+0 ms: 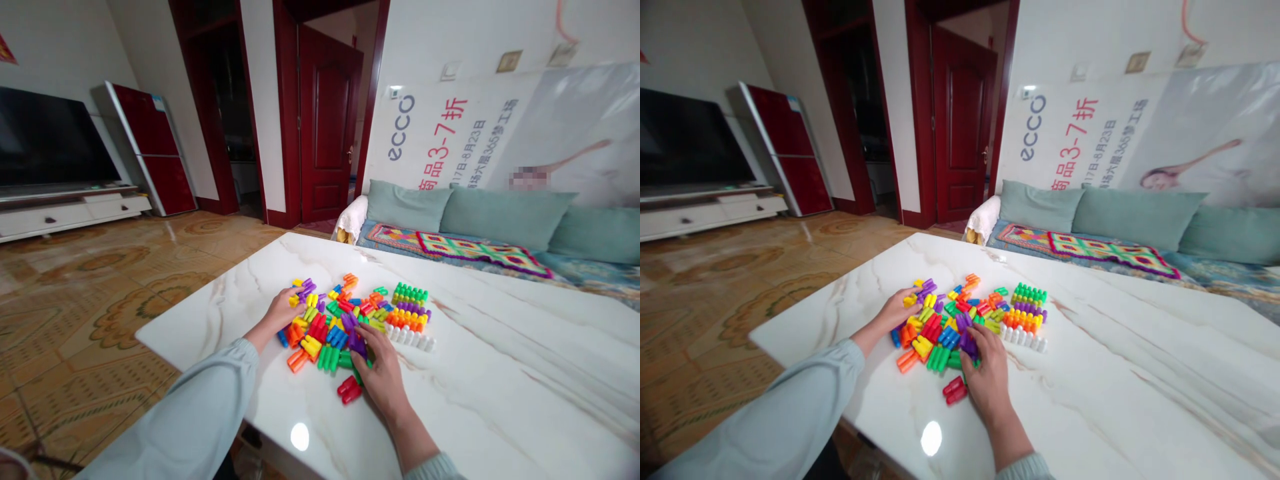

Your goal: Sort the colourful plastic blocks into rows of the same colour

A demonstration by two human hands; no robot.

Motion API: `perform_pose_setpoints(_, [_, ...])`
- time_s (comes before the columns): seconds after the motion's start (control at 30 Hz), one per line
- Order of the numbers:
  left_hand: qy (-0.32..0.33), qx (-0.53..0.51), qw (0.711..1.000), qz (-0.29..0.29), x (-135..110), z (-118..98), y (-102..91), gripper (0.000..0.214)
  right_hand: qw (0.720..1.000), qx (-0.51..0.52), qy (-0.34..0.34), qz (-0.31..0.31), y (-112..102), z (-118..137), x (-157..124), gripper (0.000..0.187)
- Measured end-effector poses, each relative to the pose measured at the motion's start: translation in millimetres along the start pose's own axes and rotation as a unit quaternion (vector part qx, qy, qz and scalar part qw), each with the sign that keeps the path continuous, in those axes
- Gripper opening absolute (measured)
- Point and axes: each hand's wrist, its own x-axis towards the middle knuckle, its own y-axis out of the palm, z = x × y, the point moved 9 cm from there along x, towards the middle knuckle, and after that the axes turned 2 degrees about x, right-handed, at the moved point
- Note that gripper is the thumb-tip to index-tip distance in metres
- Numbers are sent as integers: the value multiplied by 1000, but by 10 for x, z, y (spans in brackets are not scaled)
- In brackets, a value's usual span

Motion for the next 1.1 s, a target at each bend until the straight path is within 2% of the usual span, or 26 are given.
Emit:
perform_pose_setpoints(0.23, [1,-130,989,67,11,-196,238,45,997,67,23,21,64,0,-28,41])
perform_pose_setpoints(0.43, [21,-199,968,152,-205,-534,484,44,995,85,35,23,57,11,-10,39])
perform_pose_setpoints(0.53, [51,-183,959,210,-409,-758,620,39,995,92,34,26,59,24,-3,39])
perform_pose_setpoints(0.63, [137,-99,957,235,-603,-1004,673,37,995,95,30,23,49,35,0,38])
perform_pose_setpoints(0.73, [221,13,950,218,-711,-1152,664,33,995,98,24,17,32,47,-2,35])
perform_pose_setpoints(0.8, [237,56,951,191,-692,-1152,636,30,995,98,26,9,19,46,-2,32])
perform_pose_setpoints(0.97, [231,112,962,94,-437,-1044,548,34,996,88,34,-4,15,40,16,26])
perform_pose_setpoints(1.1, [196,185,960,81,-129,-938,648,37,996,85,27,1,36,55,38,25])
